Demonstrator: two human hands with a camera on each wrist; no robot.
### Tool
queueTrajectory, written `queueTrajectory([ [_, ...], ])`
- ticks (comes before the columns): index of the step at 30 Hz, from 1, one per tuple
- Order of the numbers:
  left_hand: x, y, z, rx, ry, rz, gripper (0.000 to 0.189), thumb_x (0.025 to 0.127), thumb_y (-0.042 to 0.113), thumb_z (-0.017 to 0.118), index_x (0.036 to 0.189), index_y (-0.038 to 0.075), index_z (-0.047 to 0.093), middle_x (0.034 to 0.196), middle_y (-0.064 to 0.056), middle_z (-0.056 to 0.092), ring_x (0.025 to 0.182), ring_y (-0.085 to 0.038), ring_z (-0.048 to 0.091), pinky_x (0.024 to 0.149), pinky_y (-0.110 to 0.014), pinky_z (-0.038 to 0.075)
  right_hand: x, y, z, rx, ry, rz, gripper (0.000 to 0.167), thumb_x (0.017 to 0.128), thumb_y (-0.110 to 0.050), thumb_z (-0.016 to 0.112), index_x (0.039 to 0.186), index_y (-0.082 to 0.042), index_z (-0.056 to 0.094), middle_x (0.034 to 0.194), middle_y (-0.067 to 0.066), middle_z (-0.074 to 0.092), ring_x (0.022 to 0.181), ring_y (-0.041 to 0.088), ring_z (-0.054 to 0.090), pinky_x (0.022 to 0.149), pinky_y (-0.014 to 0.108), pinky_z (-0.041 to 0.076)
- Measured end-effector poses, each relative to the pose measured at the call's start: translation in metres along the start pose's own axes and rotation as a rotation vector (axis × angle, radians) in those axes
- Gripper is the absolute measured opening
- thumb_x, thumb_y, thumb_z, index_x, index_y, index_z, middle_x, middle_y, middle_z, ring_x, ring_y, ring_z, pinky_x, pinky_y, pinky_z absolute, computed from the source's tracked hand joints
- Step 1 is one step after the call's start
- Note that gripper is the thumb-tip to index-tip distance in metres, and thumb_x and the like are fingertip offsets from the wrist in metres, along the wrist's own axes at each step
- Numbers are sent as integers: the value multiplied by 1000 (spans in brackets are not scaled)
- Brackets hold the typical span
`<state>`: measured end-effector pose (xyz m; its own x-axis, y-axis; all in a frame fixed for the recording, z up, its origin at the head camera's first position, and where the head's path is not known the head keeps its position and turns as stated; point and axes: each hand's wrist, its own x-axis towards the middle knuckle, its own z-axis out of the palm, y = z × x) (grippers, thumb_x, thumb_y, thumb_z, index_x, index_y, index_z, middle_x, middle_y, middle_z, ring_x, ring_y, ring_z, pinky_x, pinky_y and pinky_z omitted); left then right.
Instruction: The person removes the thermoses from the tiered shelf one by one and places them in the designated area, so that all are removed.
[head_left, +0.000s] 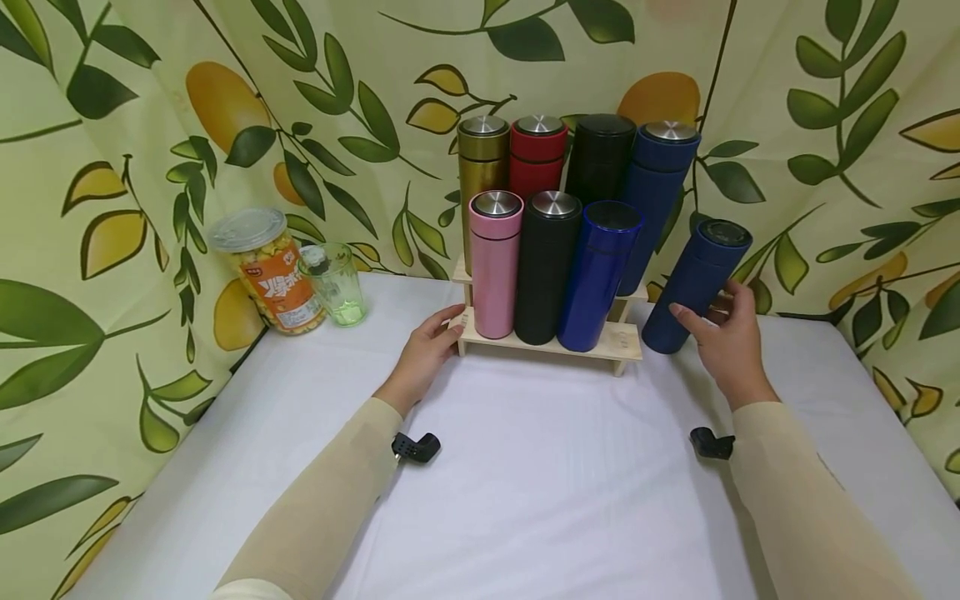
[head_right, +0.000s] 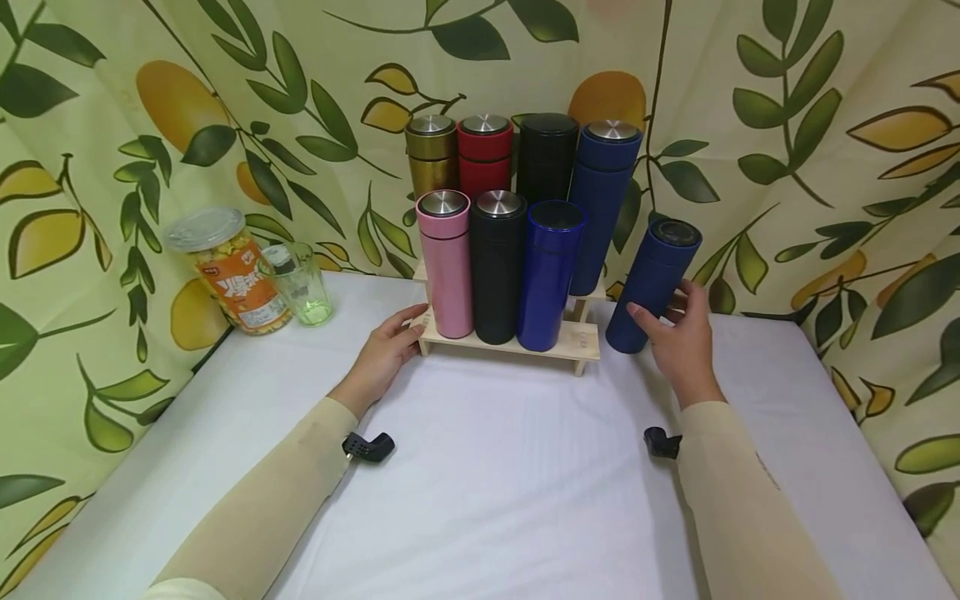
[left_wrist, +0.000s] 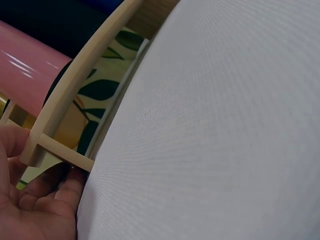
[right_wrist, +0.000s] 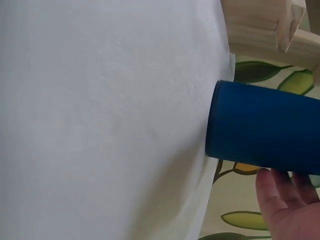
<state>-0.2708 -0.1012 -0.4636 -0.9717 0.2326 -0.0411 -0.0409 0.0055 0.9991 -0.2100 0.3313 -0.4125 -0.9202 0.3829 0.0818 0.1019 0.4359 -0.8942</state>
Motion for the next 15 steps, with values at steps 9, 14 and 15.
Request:
queueTrajectory([
  [9, 0, 0, 1, 13, 9, 0, 48, 113, 19, 60, 161, 16, 55, 169, -9, 41, 145, -25, 52, 115, -41, 48, -11, -14, -7, 28, 39, 0, 93, 105, -50, 70, 173, -17, 15, 169, 19, 35, 148, 38, 42, 116, 52, 45],
  [14, 0, -1, 1, 2, 10, 0, 47, 113, 19, 61, 160, 17, 57, 165, -10, 46, 142, -24, 54, 115, -40, 49, -17, -25, -15, 38, 78, -40, 87, 106, -48, 70, 172, -21, 20, 167, 14, 38, 146, 31, 44, 114, 43, 47],
  [15, 0, -1, 1, -2, 9, 0, 47, 113, 19, 61, 160, 17, 57, 165, -10, 46, 142, -24, 54, 115, -40, 49, -18, -27, -17, 44, 87, -48, 86, 106, -47, 70, 172, -21, 21, 166, 13, 39, 145, 30, 45, 112, 41, 48],
])
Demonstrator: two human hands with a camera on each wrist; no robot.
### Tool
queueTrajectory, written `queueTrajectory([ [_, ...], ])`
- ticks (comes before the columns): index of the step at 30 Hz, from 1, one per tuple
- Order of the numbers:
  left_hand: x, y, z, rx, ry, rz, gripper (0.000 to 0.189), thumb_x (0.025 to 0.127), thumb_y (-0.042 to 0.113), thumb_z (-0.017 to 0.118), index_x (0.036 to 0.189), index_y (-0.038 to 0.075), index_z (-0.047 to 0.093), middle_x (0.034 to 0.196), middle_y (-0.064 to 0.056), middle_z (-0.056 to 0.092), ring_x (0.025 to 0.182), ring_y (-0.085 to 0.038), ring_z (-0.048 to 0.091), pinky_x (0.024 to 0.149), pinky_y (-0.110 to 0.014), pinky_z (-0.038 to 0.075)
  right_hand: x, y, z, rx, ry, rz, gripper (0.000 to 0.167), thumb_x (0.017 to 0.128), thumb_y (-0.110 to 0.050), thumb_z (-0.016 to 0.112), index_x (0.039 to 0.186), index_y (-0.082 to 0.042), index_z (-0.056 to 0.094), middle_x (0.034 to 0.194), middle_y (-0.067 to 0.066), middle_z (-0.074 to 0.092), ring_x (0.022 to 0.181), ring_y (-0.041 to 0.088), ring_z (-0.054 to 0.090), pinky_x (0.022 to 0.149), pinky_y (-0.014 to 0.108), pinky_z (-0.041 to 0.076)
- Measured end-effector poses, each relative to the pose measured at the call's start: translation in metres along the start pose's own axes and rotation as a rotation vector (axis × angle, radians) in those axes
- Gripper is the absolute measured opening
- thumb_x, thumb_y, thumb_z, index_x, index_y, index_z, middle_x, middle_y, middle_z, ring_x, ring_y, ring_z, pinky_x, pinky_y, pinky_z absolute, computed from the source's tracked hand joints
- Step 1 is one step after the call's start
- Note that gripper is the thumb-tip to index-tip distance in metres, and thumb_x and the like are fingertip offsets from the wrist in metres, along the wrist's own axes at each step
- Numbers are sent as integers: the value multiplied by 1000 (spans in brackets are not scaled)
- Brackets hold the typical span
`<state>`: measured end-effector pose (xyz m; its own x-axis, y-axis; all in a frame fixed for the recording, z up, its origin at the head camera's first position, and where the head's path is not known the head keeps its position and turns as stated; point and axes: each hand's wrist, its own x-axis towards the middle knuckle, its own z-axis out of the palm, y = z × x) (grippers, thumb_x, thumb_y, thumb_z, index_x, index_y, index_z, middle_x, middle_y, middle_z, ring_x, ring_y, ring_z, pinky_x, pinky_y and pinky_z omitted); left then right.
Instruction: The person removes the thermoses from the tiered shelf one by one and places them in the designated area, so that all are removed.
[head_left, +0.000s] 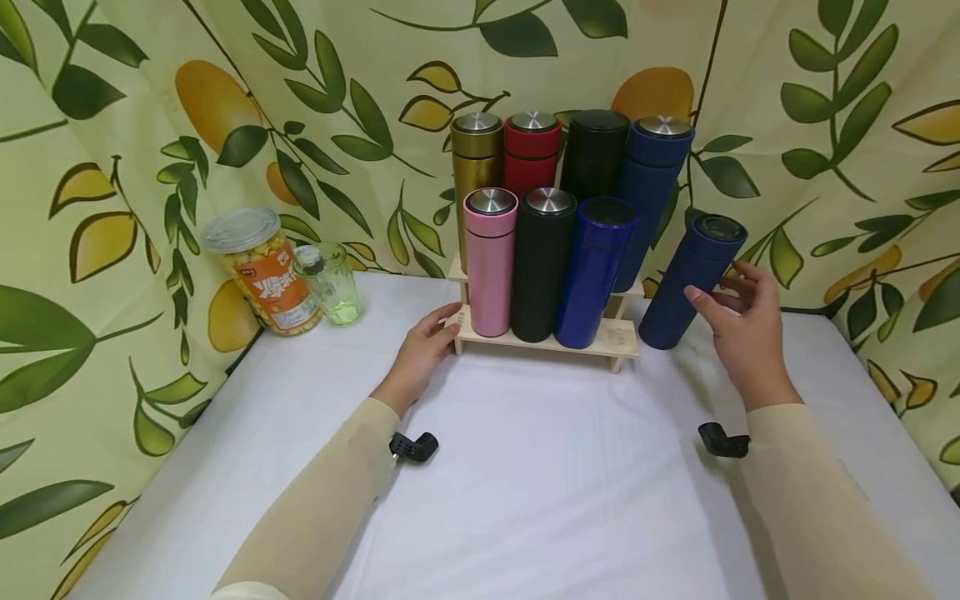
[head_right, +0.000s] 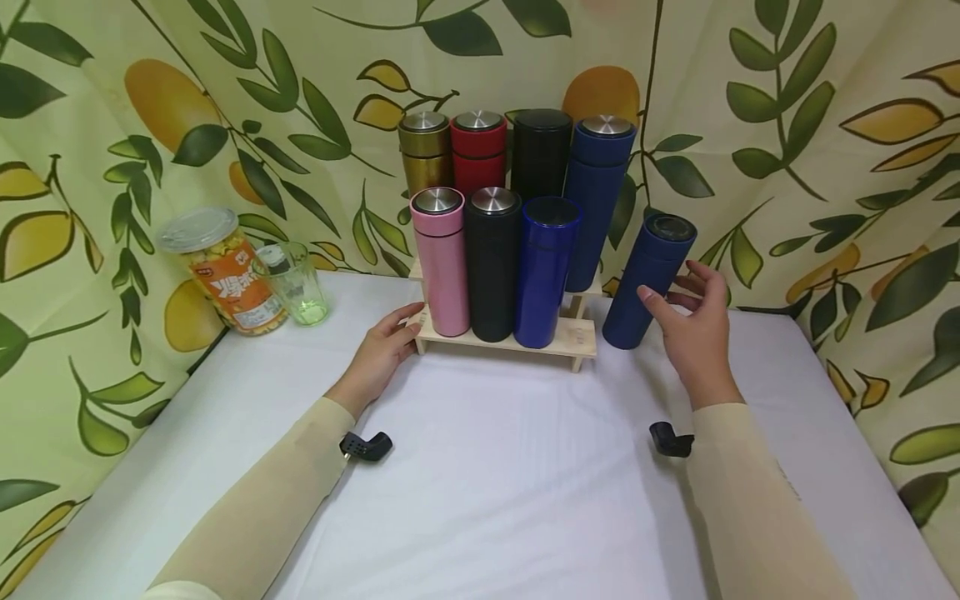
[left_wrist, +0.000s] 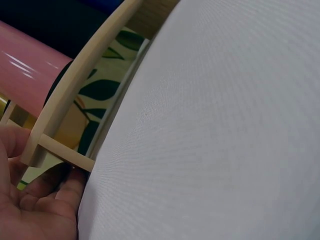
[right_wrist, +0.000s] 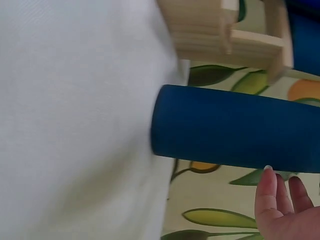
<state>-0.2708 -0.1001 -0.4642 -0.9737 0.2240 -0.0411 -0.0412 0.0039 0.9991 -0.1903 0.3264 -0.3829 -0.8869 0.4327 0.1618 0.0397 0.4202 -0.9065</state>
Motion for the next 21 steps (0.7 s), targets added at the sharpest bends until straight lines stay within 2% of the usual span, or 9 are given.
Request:
queueTrajectory([
  [5, -1, 1, 0, -10, -2, -1, 48, 113, 18, 61, 161, 16, 56, 167, -10, 43, 143, -25, 53, 116, -41, 48, -7, -12, -7, 36, 58, -58, 75, 108, -38, 71, 168, -22, 29, 156, 6, 44, 135, 19, 49, 98, 28, 47],
  [9, -1, 2, 0, -14, -3, -2, 48, 113, 18, 61, 161, 16, 55, 167, -11, 43, 143, -25, 53, 116, -41, 48, -15, -26, -9, 105, 111, -128, 65, 108, -29, 72, 163, -21, 38, 146, -2, 48, 125, 11, 53, 95, 21, 49],
  [12, -2, 3, 0, -19, -8, -1, 48, 113, 18, 61, 161, 16, 56, 166, -11, 45, 143, -25, 54, 116, -40, 48, -20, -37, -8, 166, 128, -192, 61, 108, -23, 72, 161, -20, 42, 142, -2, 52, 122, 11, 57, 94, 19, 50],
  [16, -2, 2, 0, -20, -11, 2, 48, 114, 18, 61, 161, 16, 55, 166, -11, 45, 143, -25, 54, 115, -39, 48, -25, -50, -3, 253, 86, -262, 59, 108, -17, 72, 160, -17, 44, 142, 3, 55, 121, 16, 59, 94, 19, 52],
  [21, -2, 1, 0, -26, -6, 8, 47, 113, 17, 61, 161, 15, 56, 164, -13, 48, 141, -25, 56, 114, -39, 49, -33, -60, 7, 328, -32, -323, 58, 108, -14, 71, 160, -14, 45, 144, 9, 57, 127, 20, 58, 96, 20, 55],
])
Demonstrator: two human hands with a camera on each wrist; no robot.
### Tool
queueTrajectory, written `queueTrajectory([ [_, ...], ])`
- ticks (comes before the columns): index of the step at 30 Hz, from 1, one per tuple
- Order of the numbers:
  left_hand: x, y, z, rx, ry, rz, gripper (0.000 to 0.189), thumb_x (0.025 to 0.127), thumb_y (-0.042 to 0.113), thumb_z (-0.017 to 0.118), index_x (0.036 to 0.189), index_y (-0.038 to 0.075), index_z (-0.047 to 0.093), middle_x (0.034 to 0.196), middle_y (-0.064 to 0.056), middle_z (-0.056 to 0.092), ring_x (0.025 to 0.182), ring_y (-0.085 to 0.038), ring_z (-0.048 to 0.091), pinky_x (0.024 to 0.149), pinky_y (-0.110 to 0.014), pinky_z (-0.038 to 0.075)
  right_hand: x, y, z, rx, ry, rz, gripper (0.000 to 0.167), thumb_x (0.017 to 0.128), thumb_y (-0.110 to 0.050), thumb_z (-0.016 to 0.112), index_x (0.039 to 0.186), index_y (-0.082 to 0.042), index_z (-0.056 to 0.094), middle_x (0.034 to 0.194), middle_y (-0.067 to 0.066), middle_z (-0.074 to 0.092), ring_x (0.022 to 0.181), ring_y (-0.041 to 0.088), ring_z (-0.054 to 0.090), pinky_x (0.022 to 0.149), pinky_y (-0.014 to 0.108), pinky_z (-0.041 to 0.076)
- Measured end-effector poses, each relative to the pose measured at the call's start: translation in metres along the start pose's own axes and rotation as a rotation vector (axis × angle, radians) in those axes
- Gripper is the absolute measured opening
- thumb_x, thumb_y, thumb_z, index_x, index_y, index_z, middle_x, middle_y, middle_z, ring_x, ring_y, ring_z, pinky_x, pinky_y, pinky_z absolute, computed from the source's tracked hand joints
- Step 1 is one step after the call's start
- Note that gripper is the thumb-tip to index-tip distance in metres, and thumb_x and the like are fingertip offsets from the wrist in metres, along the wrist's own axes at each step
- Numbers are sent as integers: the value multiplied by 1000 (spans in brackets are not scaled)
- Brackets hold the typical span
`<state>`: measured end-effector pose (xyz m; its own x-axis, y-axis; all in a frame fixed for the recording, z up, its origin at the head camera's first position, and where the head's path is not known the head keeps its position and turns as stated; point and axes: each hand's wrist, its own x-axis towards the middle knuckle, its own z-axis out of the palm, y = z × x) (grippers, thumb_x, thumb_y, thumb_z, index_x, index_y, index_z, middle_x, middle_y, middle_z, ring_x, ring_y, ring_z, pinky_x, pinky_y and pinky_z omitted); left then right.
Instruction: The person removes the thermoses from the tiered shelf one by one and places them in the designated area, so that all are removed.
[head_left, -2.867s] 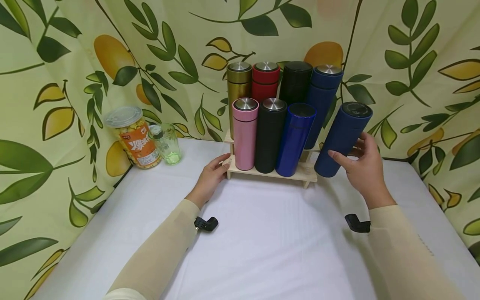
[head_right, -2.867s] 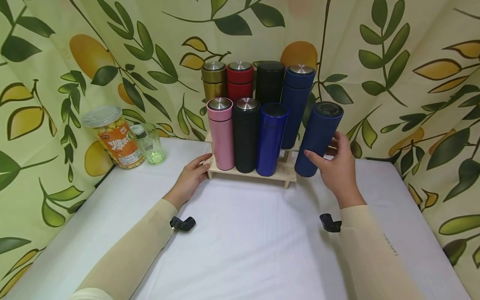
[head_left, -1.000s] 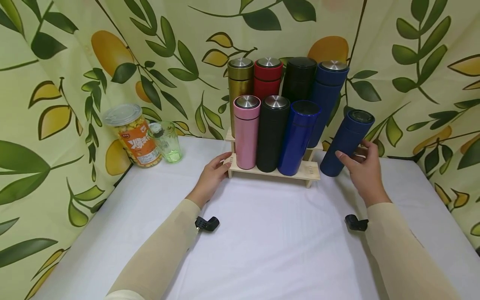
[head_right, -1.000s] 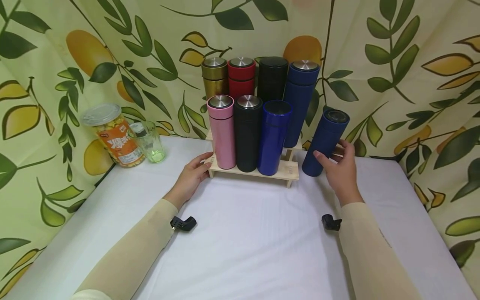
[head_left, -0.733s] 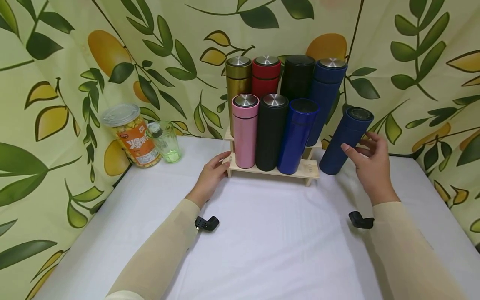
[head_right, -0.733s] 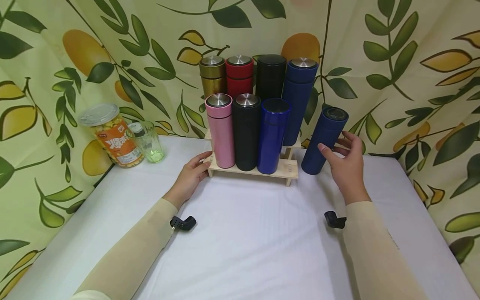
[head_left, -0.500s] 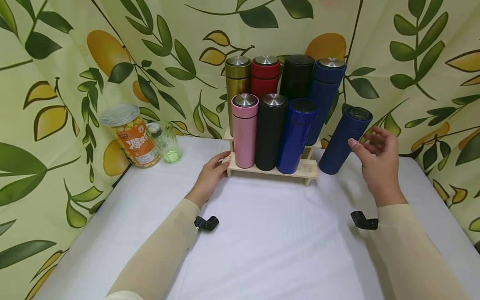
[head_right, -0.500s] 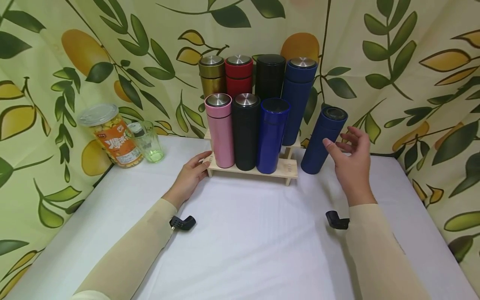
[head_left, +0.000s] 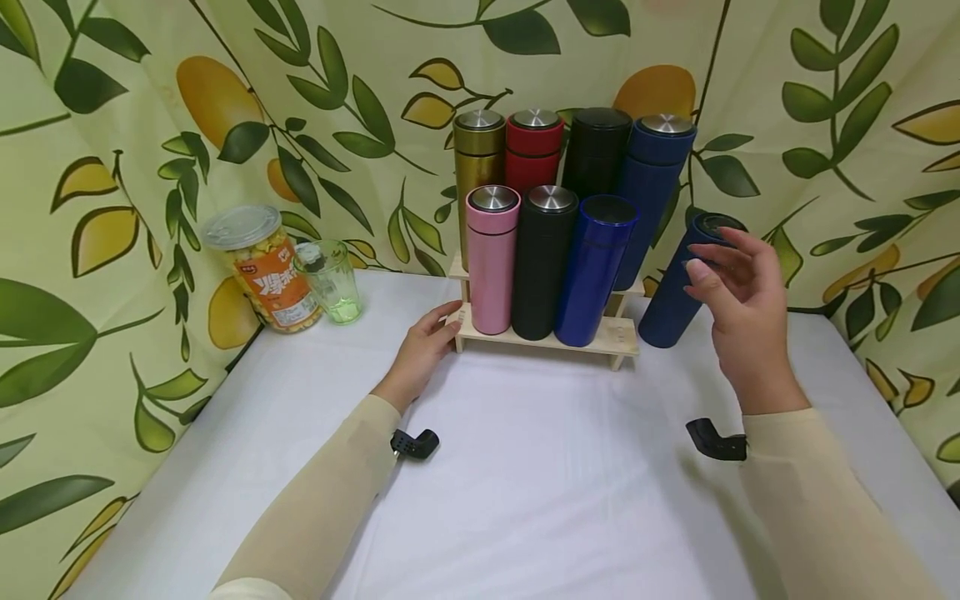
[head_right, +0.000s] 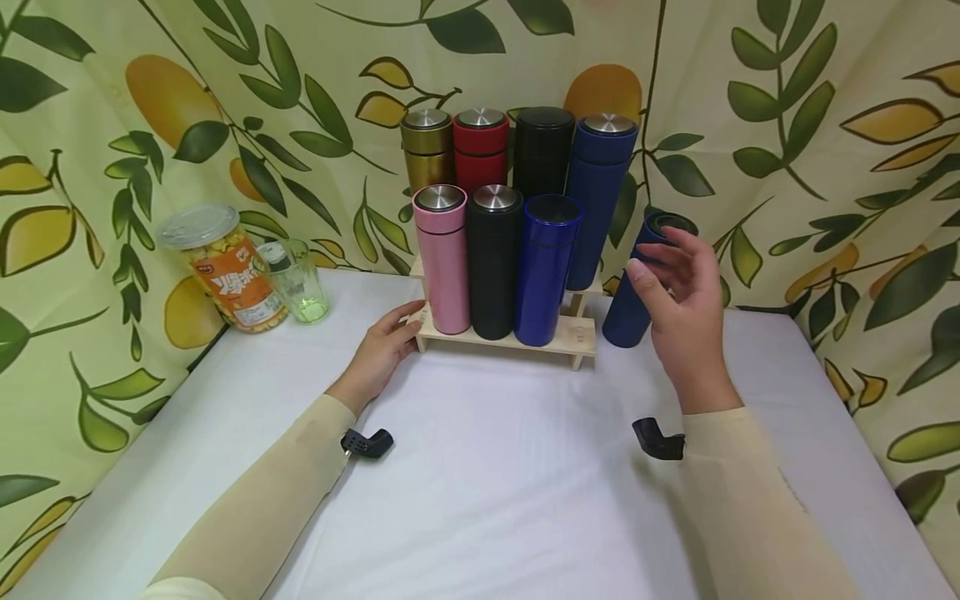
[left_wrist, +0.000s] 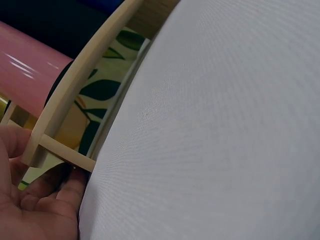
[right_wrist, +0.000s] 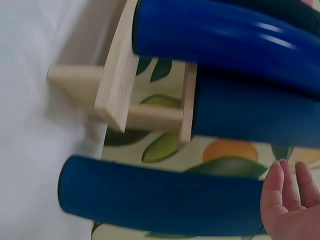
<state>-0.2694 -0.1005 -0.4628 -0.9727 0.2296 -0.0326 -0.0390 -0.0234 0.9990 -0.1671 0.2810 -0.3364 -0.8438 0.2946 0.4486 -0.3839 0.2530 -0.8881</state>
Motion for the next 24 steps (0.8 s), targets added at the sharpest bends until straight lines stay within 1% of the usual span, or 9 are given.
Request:
queueTrajectory([
  [2, 0, 0, 0, 1, 0, 2, 47, 113, 16, 61, 160, 14, 56, 163, -13, 49, 140, -25, 56, 114, -39, 50, -2, -1, 6, 31, -48, -14, 58, 108, -13, 70, 160, -12, 44, 144, 11, 57, 128, 22, 57, 97, 20, 54],
  [3, 1, 0, 0, 1, -2, 3, 47, 113, 16, 61, 161, 14, 56, 162, -13, 49, 140, -26, 57, 114, -39, 50, -2, 0, 9, 30, -70, -22, 58, 108, -12, 69, 160, -11, 43, 144, 12, 57, 128, 22, 57, 98, 20, 53],
  [7, 2, -1, 0, 7, -4, 4, 47, 113, 17, 61, 160, 15, 56, 161, -13, 51, 139, -26, 57, 113, -39, 50, -5, 4, 22, -1, -136, -27, 61, 108, -10, 69, 162, -11, 41, 145, 12, 56, 127, 22, 57, 103, 21, 51],
  [10, 2, -1, 0, 6, -3, 3, 47, 113, 16, 61, 160, 14, 56, 161, -13, 51, 139, -26, 57, 114, -39, 50, -8, 10, 32, -47, -165, -3, 65, 107, -14, 71, 164, -13, 38, 149, 12, 55, 131, 25, 57, 104, 24, 50],
  [15, 2, -1, 0, -13, -8, 9, 47, 113, 15, 61, 160, 13, 56, 162, -14, 49, 140, -26, 56, 115, -40, 49, -11, 21, 47, -62, -199, 62, 75, 105, -19, 76, 167, -14, 34, 153, 13, 52, 136, 31, 54, 102, 31, 49],
  [19, 2, -2, 0, -10, -8, 9, 47, 113, 15, 61, 160, 13, 56, 164, -13, 47, 141, -26, 56, 114, -39, 49, -10, 28, 58, -46, -211, 101, 79, 103, -19, 79, 167, -15, 33, 155, 12, 49, 136, 30, 53, 105, 36, 49],
  [22, 1, -2, 0, -3, -8, 7, 47, 113, 16, 61, 160, 14, 56, 165, -13, 46, 142, -25, 55, 114, -39, 49, -9, 32, 66, -34, -205, 113, 80, 102, -20, 81, 166, -15, 33, 156, 12, 48, 136, 29, 52, 109, 40, 49],
  [24, 1, -2, 0, -3, -10, 7, 47, 113, 16, 61, 160, 14, 56, 165, -13, 46, 142, -25, 55, 114, -39, 49, -8, 34, 70, -27, -199, 119, 81, 101, -20, 82, 166, -15, 34, 156, 13, 48, 137, 30, 52, 113, 44, 48],
])
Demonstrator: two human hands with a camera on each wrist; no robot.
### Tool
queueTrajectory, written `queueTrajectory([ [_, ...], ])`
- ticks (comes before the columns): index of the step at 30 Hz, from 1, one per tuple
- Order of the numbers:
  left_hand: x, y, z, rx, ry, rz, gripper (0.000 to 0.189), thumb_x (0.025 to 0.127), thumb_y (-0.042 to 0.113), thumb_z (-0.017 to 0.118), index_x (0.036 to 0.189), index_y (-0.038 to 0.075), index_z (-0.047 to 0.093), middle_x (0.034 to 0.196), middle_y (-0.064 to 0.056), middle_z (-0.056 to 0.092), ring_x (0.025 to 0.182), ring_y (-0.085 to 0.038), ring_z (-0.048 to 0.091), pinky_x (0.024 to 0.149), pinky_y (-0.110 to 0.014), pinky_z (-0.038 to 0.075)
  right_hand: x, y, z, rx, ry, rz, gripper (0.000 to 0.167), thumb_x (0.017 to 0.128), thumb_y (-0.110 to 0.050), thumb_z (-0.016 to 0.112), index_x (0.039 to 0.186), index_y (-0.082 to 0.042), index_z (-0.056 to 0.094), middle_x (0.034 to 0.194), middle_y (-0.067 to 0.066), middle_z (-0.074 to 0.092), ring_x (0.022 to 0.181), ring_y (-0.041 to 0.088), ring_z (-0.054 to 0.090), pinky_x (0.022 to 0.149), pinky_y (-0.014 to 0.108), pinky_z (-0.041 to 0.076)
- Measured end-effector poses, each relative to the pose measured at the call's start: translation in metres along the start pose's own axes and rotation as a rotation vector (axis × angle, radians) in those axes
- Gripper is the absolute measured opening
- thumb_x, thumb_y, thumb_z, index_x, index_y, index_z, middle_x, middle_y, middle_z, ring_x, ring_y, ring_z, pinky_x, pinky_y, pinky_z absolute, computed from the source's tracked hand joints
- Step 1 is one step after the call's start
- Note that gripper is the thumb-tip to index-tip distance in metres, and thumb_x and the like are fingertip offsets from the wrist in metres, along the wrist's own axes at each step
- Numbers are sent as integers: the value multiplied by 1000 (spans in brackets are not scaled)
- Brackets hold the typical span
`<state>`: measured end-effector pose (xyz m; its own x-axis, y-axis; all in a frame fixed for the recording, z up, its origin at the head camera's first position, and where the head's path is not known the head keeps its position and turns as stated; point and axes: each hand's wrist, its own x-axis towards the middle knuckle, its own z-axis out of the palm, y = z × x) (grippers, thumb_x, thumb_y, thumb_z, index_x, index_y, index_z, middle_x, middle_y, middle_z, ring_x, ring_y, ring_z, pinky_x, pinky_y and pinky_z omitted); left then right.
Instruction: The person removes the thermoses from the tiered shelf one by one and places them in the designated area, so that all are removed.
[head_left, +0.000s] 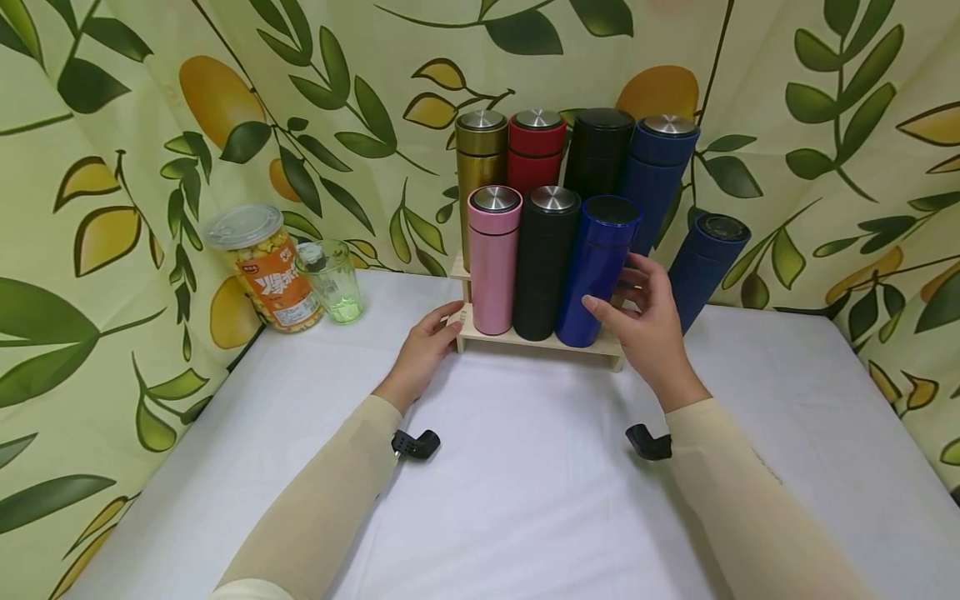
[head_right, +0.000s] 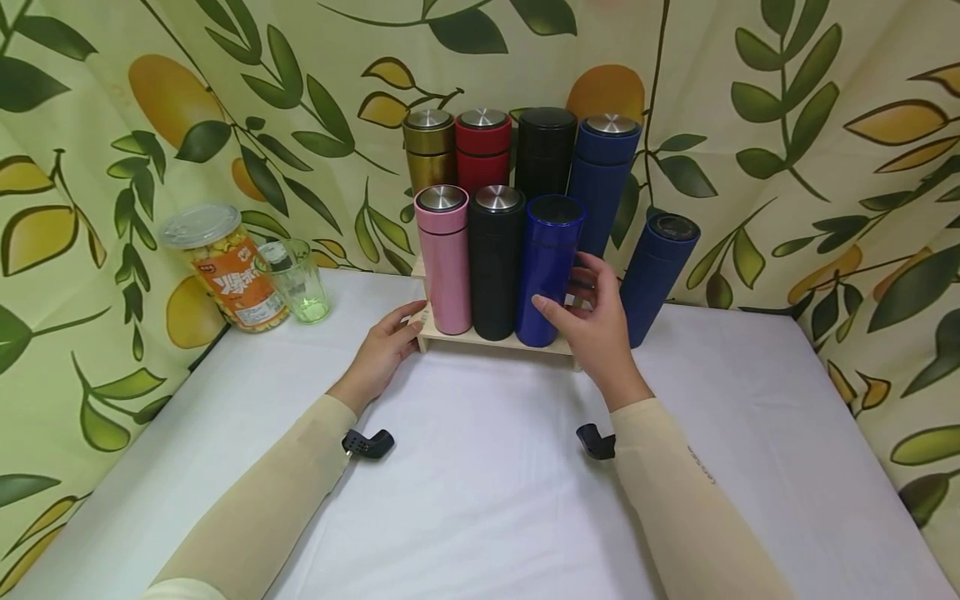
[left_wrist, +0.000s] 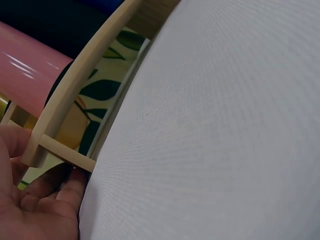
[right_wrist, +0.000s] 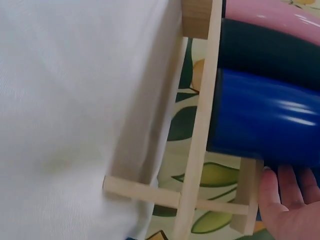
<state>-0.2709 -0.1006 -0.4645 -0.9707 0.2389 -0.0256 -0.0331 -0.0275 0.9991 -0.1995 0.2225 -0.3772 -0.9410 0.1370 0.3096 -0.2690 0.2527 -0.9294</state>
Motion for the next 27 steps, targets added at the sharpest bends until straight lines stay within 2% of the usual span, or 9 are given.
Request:
queueTrajectory([
  [5, 0, 0, 0, 13, -1, 2, 47, 114, 17, 60, 161, 14, 55, 165, -14, 46, 142, -26, 55, 114, -39, 50, 3, 4, 9, -17, 11, 3, 84, 99, -19, 85, 165, -12, 33, 158, 15, 48, 140, 33, 51, 117, 56, 45],
  [17, 0, 1, 1, 38, 0, 5, 47, 114, 18, 60, 161, 15, 55, 167, -11, 44, 142, -25, 55, 113, -38, 50, 3, 6, 13, -82, 26, -17, 86, 99, -14, 85, 167, -9, 32, 157, 17, 51, 136, 35, 54, 114, 60, 47],
  [27, -2, 1, 2, 28, 12, 9, 48, 114, 17, 60, 161, 13, 55, 168, -12, 42, 143, -27, 53, 115, -42, 49, -6, 3, 8, -108, 55, -22, 83, 100, -17, 84, 165, -9, 34, 155, 17, 48, 136, 35, 54, 114, 59, 48],
])
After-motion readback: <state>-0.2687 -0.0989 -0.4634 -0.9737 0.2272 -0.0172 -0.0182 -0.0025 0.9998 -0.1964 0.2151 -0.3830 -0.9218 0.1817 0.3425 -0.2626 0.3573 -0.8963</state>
